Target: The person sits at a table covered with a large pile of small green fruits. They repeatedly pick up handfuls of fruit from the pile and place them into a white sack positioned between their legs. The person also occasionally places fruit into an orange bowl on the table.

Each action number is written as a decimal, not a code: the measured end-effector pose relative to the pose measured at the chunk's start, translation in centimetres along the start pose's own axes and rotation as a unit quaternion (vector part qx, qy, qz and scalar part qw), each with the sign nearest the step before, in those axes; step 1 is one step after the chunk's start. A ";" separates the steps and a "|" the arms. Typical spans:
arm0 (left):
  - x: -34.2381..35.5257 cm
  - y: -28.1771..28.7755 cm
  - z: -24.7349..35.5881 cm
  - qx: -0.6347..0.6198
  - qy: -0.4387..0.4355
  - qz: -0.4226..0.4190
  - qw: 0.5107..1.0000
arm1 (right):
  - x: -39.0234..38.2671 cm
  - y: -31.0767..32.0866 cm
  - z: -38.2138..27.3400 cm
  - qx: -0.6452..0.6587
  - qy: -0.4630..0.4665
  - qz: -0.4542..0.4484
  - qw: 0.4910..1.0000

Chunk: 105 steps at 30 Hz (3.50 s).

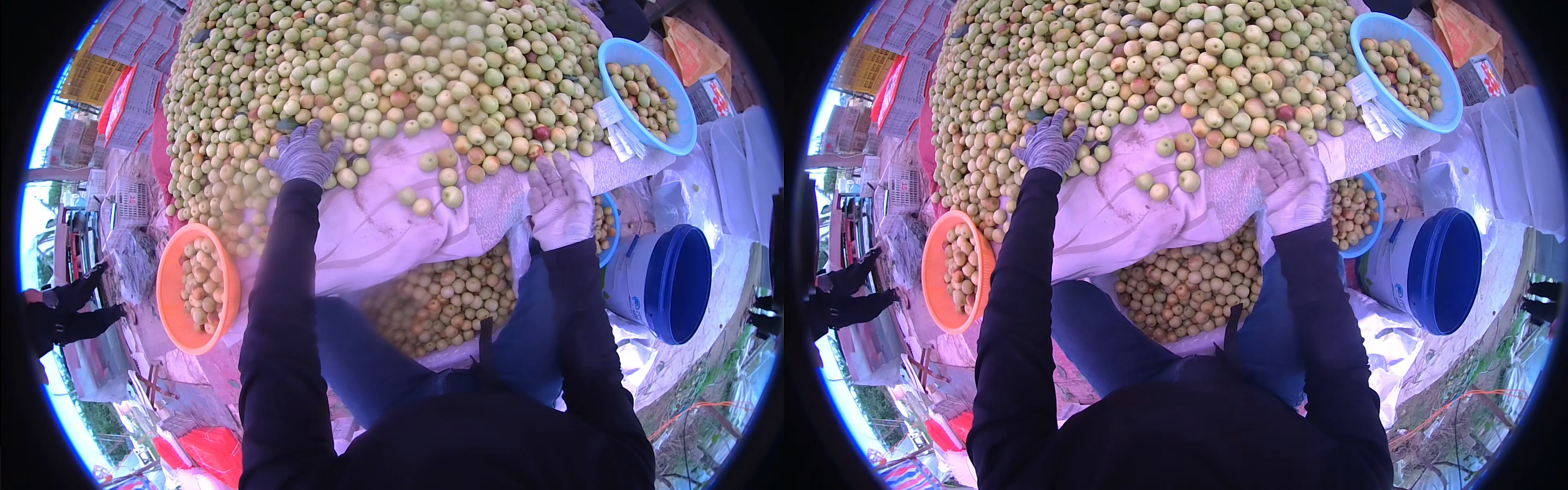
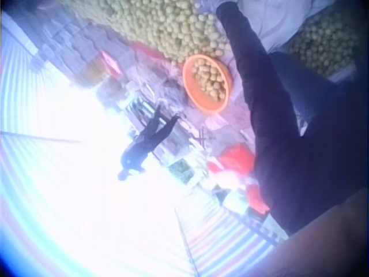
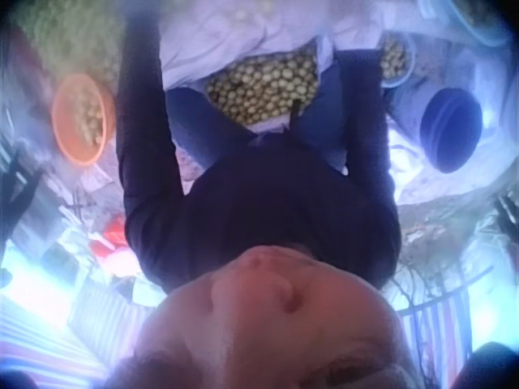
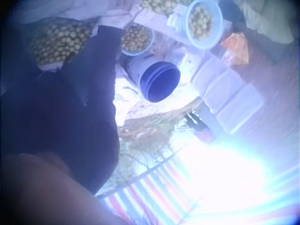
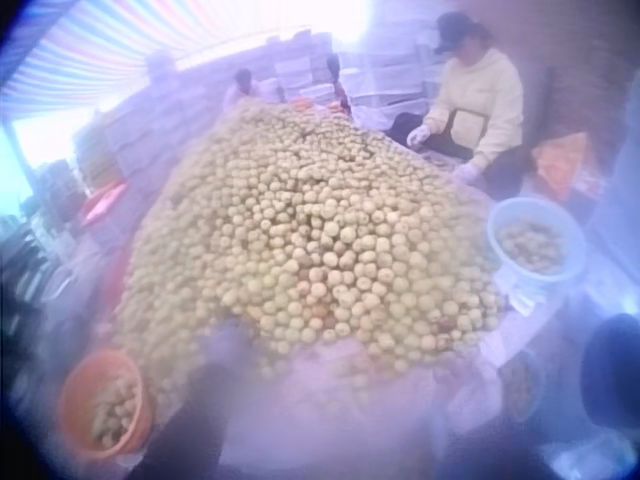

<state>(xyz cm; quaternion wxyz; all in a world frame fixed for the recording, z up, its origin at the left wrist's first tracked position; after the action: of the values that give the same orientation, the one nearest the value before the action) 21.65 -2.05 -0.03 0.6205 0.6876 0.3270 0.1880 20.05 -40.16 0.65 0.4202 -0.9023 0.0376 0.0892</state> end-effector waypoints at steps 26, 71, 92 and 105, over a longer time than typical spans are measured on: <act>-0.3 -1.2 -14.9 -0.241 -0.032 0.189 0.951 | 0.7 4.9 -16.5 -0.905 0.144 0.010 0.401; 3.2 -4.8 -7.5 -0.507 -0.014 -0.006 0.862 | 0.3 -6.5 6.0 -0.285 0.034 -0.113 0.951; -24.6 -3.8 -31.8 -0.218 0.146 -0.205 0.943 | 6.1 -1.1 -0.3 -0.498 0.229 -0.267 0.793; 4.2 -1.4 -8.6 -0.159 -0.006 -0.031 0.987 | 0.1 -14.0 15.5 -0.334 -0.052 -0.283 0.897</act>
<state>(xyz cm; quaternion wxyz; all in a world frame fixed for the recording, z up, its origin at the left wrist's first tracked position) 18.68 7.10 -0.65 0.7294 0.5708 0.3106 0.2138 20.16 -19.27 1.37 0.1027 -0.9562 -0.2733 0.0201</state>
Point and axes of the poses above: each hand's wrist, its own x-axis towards the middle knuckle, its own y-axis out of the back of the hand, z = x × y, the point moved 4 cm from there along x, towards the middle knuckle, and after that the axes turned 12 degrees about y, right-handed, at the moved point
